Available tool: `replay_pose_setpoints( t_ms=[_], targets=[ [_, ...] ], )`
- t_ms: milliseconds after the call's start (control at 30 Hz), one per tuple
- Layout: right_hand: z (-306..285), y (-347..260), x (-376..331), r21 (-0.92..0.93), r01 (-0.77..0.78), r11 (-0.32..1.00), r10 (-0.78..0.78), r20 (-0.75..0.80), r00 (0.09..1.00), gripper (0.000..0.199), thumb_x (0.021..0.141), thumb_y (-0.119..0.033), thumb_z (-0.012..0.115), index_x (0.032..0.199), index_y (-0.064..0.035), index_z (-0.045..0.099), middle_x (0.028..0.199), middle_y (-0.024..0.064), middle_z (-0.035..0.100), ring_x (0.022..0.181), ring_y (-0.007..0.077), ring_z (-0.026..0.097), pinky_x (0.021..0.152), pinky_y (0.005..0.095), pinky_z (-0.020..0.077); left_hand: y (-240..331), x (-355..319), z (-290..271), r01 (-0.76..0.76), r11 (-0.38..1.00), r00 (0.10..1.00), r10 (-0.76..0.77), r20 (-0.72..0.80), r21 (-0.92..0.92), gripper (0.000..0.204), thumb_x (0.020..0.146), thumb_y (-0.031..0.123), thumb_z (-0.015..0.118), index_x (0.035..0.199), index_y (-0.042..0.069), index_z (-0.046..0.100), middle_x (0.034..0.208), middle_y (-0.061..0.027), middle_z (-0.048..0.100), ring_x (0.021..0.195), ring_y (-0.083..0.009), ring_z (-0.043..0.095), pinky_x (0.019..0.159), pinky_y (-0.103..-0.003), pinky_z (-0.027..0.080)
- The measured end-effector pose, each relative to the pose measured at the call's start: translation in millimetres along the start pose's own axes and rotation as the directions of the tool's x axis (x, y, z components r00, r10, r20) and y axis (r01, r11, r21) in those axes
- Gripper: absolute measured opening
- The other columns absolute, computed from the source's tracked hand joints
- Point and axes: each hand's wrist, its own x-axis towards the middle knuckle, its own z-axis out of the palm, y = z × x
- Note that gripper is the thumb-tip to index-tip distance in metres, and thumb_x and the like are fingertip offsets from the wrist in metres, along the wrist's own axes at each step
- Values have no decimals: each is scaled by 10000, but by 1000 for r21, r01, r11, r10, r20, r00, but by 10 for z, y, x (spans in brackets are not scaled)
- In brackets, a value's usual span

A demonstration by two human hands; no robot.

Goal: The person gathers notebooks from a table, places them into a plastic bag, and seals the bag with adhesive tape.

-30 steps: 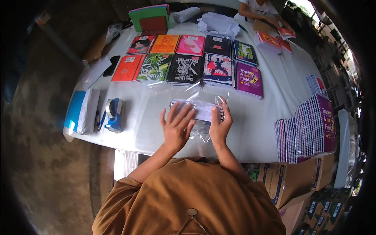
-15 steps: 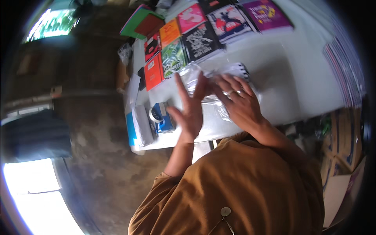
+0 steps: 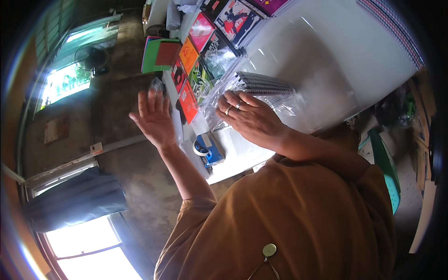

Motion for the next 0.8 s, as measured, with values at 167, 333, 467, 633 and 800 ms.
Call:
replay_pose_setpoints(
  t_ms=[167,333,467,633,800],
  targets=[
    [-4,39,46,-42,32,999,-31,11,999,329,808,-220,521,1111,-104,574,1138,16,511,1178,178,422,980,321,323,-315,-349,468,-177,725,921,-118,372,666,590,873,475,554,1200,-16,555,1220,-144,564,1168,-203,488,1014,-355,336],
    [133,-25,87,169,8,986,13,-128,992,281,788,-162,558,1061,-103,592,1126,36,511,1153,201,451,988,348,325,-463,-687,640,-234,684,971,130,201,691,190,886,33,555,1050,-9,641,1046,-116,659,951,-174,622,784,-273,504],
    [275,78,64,554,65,830,247,-470,847,264,782,-86,610,1041,-96,562,1101,57,512,1102,249,510,943,345,365,-577,-897,809,-410,665,910,343,232,624,231,800,-72,586,1000,20,659,1041,-136,654,1036,-271,612,908,-378,474],
    [108,69,112,263,91,960,-28,-236,971,166,719,-37,666,852,-137,666,985,-24,660,995,161,589,818,299,387,-737,-1120,775,-488,455,806,563,183,745,231,731,-51,623,929,54,679,1027,-110,662,1023,-244,620,931,-410,459],
    [150,175,59,244,175,954,-115,-244,963,153,662,-48,744,768,-141,688,897,-16,677,956,162,603,831,278,380,-857,-1470,69,-377,525,725,680,-109,763,321,682,-76,616,979,40,646,958,-119,666,963,-288,627,855,-384,467]
  ],
)
